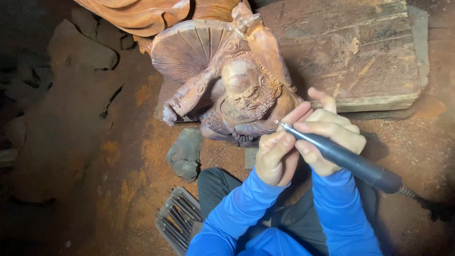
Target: Carving intricate details into a wooden statue using a rotary tool and hand chisels with a mallet.
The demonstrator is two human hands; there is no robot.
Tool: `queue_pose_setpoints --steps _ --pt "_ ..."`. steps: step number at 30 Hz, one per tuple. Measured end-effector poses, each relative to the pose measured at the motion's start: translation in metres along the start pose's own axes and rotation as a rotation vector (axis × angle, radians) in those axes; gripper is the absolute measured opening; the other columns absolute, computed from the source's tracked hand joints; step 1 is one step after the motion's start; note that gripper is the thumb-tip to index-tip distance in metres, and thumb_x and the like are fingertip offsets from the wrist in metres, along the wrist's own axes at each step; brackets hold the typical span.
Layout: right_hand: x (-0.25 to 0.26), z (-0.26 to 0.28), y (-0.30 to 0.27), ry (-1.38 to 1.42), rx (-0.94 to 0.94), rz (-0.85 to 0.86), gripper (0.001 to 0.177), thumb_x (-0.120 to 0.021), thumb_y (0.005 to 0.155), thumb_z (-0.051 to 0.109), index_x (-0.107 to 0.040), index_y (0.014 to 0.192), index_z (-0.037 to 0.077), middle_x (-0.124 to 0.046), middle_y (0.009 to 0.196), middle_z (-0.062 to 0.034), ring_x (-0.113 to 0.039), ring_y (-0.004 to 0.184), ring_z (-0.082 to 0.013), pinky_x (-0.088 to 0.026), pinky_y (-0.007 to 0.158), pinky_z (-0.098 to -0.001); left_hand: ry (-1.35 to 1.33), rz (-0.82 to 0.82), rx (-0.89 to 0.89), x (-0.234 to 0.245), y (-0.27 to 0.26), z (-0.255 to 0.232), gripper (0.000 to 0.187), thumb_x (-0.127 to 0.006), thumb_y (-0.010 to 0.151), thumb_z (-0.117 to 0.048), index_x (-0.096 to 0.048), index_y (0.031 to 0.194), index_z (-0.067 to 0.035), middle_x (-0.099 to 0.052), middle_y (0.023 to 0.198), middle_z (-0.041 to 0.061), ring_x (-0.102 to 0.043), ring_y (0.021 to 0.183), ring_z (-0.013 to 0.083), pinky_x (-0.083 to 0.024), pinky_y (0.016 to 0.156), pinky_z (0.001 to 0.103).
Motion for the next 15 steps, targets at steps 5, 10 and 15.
queue_pose_setpoints --steps 5,10,15 --pt "-0.011 -0.019 0.027 -0.010 0.042 0.059 0.023 -0.071 0.087 0.010 -0.069 0.085 -0.013 -0.067 0.068 -0.0158 -0.066 0.058 -0.0241 -0.046 0.112 -0.0668 -0.083 -0.105 -0.067 0.002 0.027 -0.002 0.032 -0.054 0.106 -0.009 -0.066 0.125 0.014 -0.051 0.148 0.035 -0.057 0.134 0.0384 -0.045 0.117 0.049" --pt "-0.018 -0.029 0.026 0.002 0.056 0.008 0.025 -0.071 0.086 0.013 -0.071 0.084 -0.011 -0.068 0.068 -0.0154 -0.066 0.058 -0.0230 -0.048 0.108 -0.0655 -0.102 -0.169 -0.040 0.009 0.032 -0.009 0.029 -0.053 0.106 -0.010 -0.070 0.114 0.012 -0.062 0.133 0.035 -0.068 0.115 0.0366 -0.054 0.105 0.044" --pt "-0.020 -0.032 -0.003 -0.065 0.159 0.002 0.030 -0.073 0.083 0.020 -0.076 0.088 -0.009 -0.071 0.070 -0.0149 -0.065 0.055 -0.0223 -0.042 0.108 -0.0768 -0.148 -0.137 0.005 0.031 0.023 -0.006 0.031 -0.053 0.105 -0.010 -0.069 0.117 0.014 -0.053 0.144 0.037 -0.058 0.132 0.0413 -0.047 0.114 0.051"
Point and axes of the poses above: each hand's wrist, its own y-axis towards the middle knuckle, its own x-axis out of the back of the hand, z = x × y, the point moved 7 cm from there along y, towards the middle knuckle
